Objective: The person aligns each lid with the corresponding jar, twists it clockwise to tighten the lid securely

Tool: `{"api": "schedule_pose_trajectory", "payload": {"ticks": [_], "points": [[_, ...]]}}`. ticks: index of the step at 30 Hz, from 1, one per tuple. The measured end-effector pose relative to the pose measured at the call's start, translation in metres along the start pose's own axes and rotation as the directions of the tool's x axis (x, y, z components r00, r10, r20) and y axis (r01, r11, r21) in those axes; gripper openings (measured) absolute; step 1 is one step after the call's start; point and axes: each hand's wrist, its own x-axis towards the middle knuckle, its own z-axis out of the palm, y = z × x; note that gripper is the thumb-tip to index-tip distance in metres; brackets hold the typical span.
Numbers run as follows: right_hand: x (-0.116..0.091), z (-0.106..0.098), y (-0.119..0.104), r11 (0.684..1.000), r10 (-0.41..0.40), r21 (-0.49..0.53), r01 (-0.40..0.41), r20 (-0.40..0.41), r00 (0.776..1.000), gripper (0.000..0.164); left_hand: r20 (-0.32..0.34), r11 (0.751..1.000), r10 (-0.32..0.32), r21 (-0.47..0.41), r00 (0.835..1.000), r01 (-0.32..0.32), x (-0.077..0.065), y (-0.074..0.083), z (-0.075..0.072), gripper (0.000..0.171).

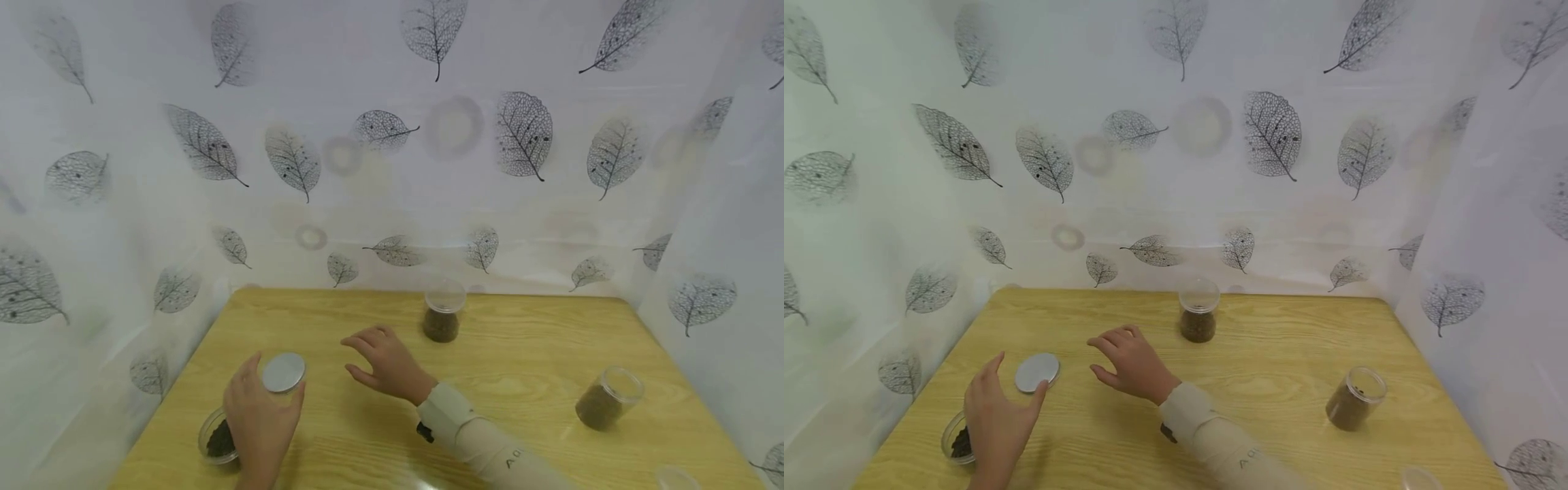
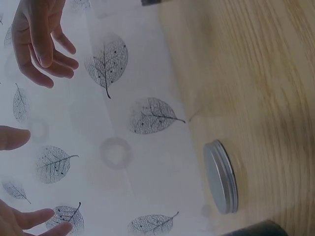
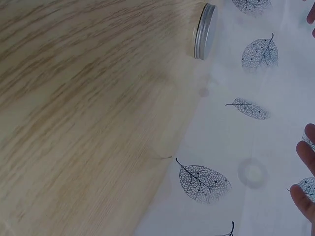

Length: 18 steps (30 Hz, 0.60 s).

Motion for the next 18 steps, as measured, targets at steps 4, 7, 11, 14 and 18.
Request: {"api": "schedule_pose_trajectory", "payload": {"ticks": [4,7,11,14,18], "points": [[0.009,0.013,-0.006,1.0,0.001,0.018,-0.001,0.01,1.0,0.037,-0.028,0.999,-0.022,0.026,0.999,0.023,0.001,-0.012,-0.006,0.081],[0.015,0.021,-0.01,1.0,0.003,0.029,-0.005,0.044,0.999,0.036,-0.026,0.997,-0.057,0.042,0.998,0.058,0.001,-0.018,-0.011,0.081],[0.021,0.031,-0.013,1.0,0.001,0.031,-0.005,0.104,0.995,0.035,-0.026,0.992,-0.11,0.055,0.994,0.112,0.0,-0.025,-0.018,0.079],[0.025,0.036,-0.015,0.999,0.004,0.036,-0.009,0.138,0.99,0.035,-0.036,0.991,-0.116,0.056,0.993,0.118,-0.002,-0.031,-0.022,0.08],[0.029,0.043,-0.019,0.999,0.007,0.043,-0.016,0.183,0.983,0.035,-0.017,0.987,-0.149,0.054,0.989,0.15,-0.004,-0.039,-0.025,0.081]]}}
